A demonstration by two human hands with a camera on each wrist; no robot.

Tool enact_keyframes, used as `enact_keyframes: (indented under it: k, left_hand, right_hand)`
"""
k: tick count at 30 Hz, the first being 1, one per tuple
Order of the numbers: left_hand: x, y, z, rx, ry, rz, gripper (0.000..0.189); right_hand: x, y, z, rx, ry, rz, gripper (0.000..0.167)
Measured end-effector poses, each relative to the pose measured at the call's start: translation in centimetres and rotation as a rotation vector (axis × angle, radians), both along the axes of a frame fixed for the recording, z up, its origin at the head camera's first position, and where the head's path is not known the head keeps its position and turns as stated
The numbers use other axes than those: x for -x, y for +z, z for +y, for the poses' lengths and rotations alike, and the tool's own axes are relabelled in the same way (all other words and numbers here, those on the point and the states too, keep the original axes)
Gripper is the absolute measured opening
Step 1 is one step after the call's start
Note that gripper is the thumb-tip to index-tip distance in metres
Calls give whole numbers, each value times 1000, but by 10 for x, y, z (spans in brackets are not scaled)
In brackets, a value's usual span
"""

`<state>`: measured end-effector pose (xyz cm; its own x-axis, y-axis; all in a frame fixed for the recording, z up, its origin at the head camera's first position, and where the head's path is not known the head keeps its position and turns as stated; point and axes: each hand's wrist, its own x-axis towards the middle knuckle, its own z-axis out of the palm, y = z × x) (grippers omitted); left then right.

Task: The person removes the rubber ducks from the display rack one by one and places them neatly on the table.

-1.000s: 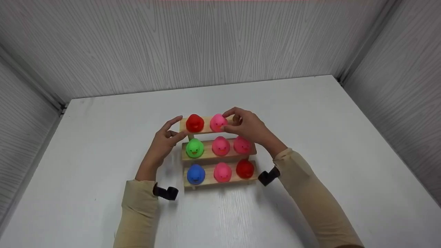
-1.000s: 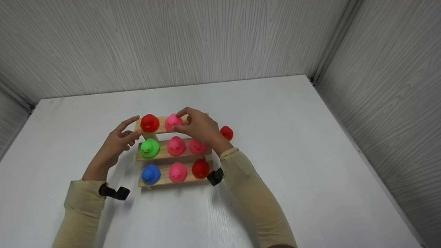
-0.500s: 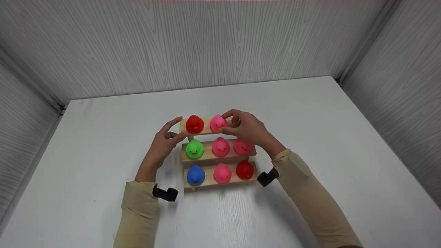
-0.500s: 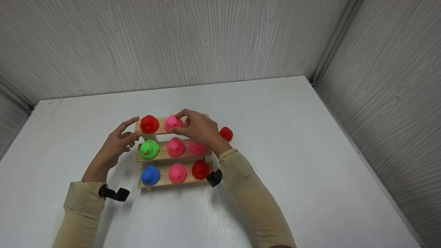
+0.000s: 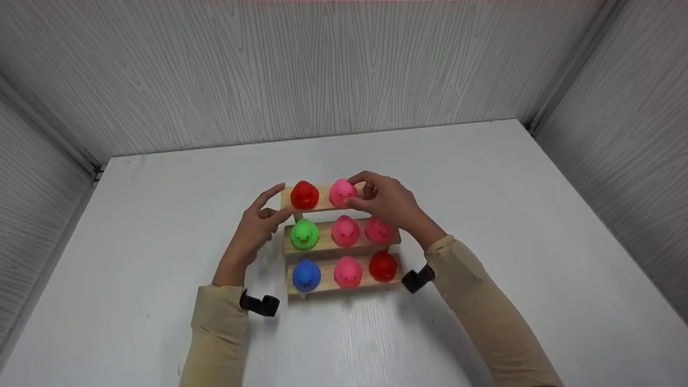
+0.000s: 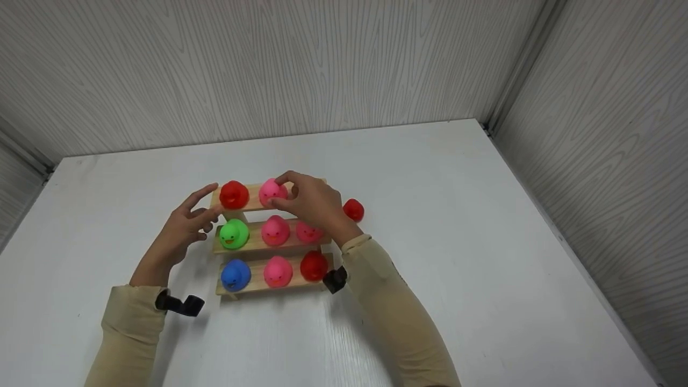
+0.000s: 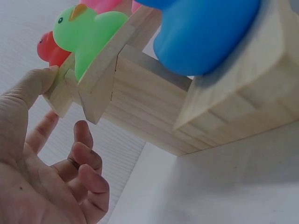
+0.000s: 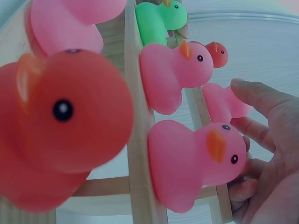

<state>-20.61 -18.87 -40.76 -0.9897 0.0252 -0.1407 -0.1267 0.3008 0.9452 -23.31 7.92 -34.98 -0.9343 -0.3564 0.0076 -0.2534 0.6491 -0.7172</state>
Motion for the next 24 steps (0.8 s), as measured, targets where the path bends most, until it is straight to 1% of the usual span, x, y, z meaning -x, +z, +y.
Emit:
enact_keyframes:
  k: [9, 15, 18, 24]
  left_hand:
    - [0, -2, 0, 3, 5, 22, 68]
    - [-3, -1, -1, -22, 3, 49, 64]
    - [-3, 0, 0, -20, 0, 48, 64]
    - [-3, 1, 0, -25, 4, 38, 64]
  right_hand:
    - [2, -1, 11, 119, 17, 6, 34]
    - [0, -1, 22, 186, 50, 50, 34]
    - [-1, -1, 28, 189, 44, 62, 35]
    - [2, -1, 39, 190, -2, 67, 37]
